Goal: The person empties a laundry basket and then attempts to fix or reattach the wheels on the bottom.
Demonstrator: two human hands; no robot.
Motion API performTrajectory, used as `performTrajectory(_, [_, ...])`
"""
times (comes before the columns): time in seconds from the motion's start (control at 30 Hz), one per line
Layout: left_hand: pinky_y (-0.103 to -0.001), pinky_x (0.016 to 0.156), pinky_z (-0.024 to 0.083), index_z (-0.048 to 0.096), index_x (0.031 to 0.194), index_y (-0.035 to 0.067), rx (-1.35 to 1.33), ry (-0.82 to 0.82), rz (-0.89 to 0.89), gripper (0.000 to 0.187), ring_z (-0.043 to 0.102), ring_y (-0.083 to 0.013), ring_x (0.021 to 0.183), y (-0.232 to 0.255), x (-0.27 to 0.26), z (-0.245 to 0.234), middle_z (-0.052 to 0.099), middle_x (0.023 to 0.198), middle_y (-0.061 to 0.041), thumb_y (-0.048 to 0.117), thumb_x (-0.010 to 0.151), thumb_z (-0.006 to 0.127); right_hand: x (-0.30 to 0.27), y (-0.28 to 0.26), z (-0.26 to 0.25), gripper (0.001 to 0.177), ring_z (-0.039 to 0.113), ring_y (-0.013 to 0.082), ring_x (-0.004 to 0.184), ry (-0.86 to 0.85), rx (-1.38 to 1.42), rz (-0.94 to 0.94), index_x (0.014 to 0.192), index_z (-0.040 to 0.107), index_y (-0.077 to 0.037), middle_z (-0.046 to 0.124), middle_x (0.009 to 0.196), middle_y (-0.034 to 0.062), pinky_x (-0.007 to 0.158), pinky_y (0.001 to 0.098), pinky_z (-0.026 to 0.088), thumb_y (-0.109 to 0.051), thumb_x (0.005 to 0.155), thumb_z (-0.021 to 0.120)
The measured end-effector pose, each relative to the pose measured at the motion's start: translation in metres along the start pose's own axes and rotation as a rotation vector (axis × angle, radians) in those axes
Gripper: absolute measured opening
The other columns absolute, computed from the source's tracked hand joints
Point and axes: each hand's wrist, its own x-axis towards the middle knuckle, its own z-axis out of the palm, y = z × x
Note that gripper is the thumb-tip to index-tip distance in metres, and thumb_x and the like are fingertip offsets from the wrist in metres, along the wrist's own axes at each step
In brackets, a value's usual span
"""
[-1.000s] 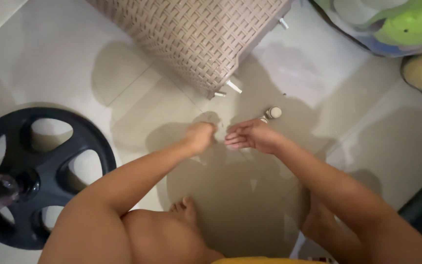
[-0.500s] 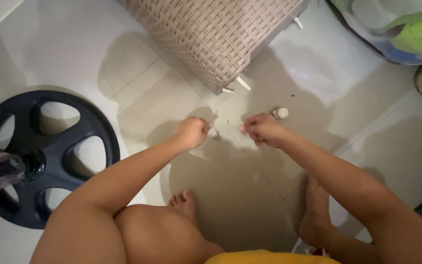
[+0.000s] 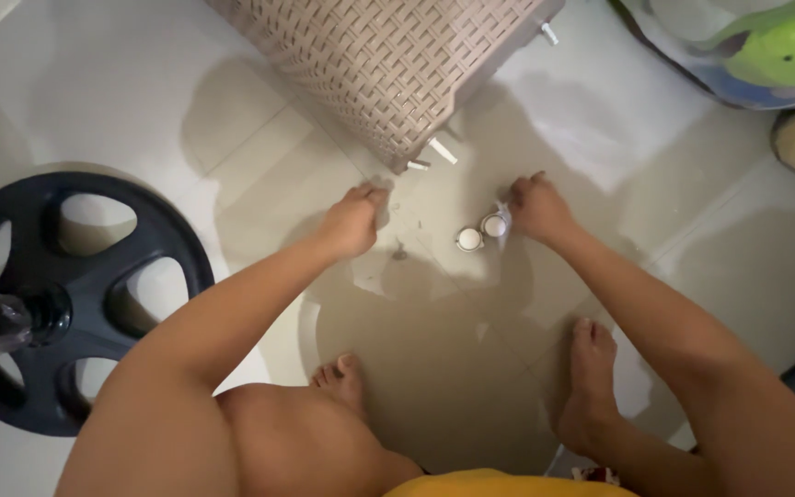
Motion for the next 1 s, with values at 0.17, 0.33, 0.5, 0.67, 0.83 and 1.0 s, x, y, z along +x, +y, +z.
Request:
performTrajectory(0.17, [-0.045,0.101,0.045,0.061,0.128,0.002,0.081,-0.078,0.095,0.064,0.050,-0.0412,0.126,0.011,0.018,0.006,0.053,0.140,-0.023,-0.008,0.065,0.057,-0.019,-0.021,-0.007,0.031,0.062,0.0390,0.118,-0.113,-0.001,0.114,0.115,0.072,-0.009,0.067,0.121,0.0172,0.101,0.0504,0.052,-0.033,0.100,0.059])
performTrajectory(0.33, [-0.043,0.106,0.046,0.063,0.127,0.002,0.100,-0.121,0.118,0.052,0.055,-0.0395,0.123,0.015,0.019,0.026,0.060,0.130,-0.020,0.001,0.074,0.065,-0.041,-0.061,0.008,0.091,0.046,0.0469,0.129,-0.088,-0.238,-0.316,0.140,0.053,-0.008,0.046,0.144,0.0244,0.083,0.0564,0.047,-0.061,0.069,0.075])
performTrajectory(0.5, [-0.043,0.104,0.046,0.061,0.127,0.001,0.053,-0.221,0.077,0.062,0.054,-0.0385,0.123,0.031,0.006,0.023,0.059,0.129,-0.020,0.010,0.068,0.076,-0.048,-0.060,0.033,0.078,0.049,0.0396,0.126,-0.012,-0.372,-0.486,0.134,0.060,-0.015,0.050,0.139,0.0172,0.084,0.0562,0.047,-0.062,0.073,0.074])
performTrajectory(0.67, [-0.045,0.103,0.045,0.061,0.129,0.001,0.030,-0.226,0.029,0.057,0.054,-0.0395,0.124,0.017,0.004,0.045,0.058,0.133,-0.022,0.011,0.074,0.073,-0.047,-0.052,0.044,0.065,0.058,0.0319,0.115,0.127,-0.319,-0.553,0.127,0.061,-0.013,0.059,0.128,0.0119,0.083,0.0502,0.050,-0.058,0.081,0.074])
performTrajectory(0.83, [-0.049,0.100,0.050,0.062,0.135,0.001,-0.102,-0.077,0.183,0.039,0.064,-0.0434,0.115,0.011,0.016,0.097,0.065,0.130,-0.026,0.009,0.096,0.057,-0.046,-0.063,0.034,0.079,0.060,0.0326,0.102,0.020,-0.270,-0.614,0.135,0.064,-0.005,0.064,0.113,0.0144,0.072,0.0475,0.051,-0.062,0.080,0.075])
performTrajectory(1.0, [-0.049,0.086,0.054,0.073,0.106,0.006,-0.248,-0.247,-0.049,0.028,0.069,-0.0406,0.099,0.055,0.031,0.088,0.073,0.103,-0.023,0.019,0.081,0.072,-0.050,-0.066,0.060,0.074,0.061,0.0327,0.108,0.174,-0.269,-0.674,0.125,0.066,-0.004,0.067,0.114,0.0126,0.076,0.0450,0.054,-0.058,0.076,0.076])
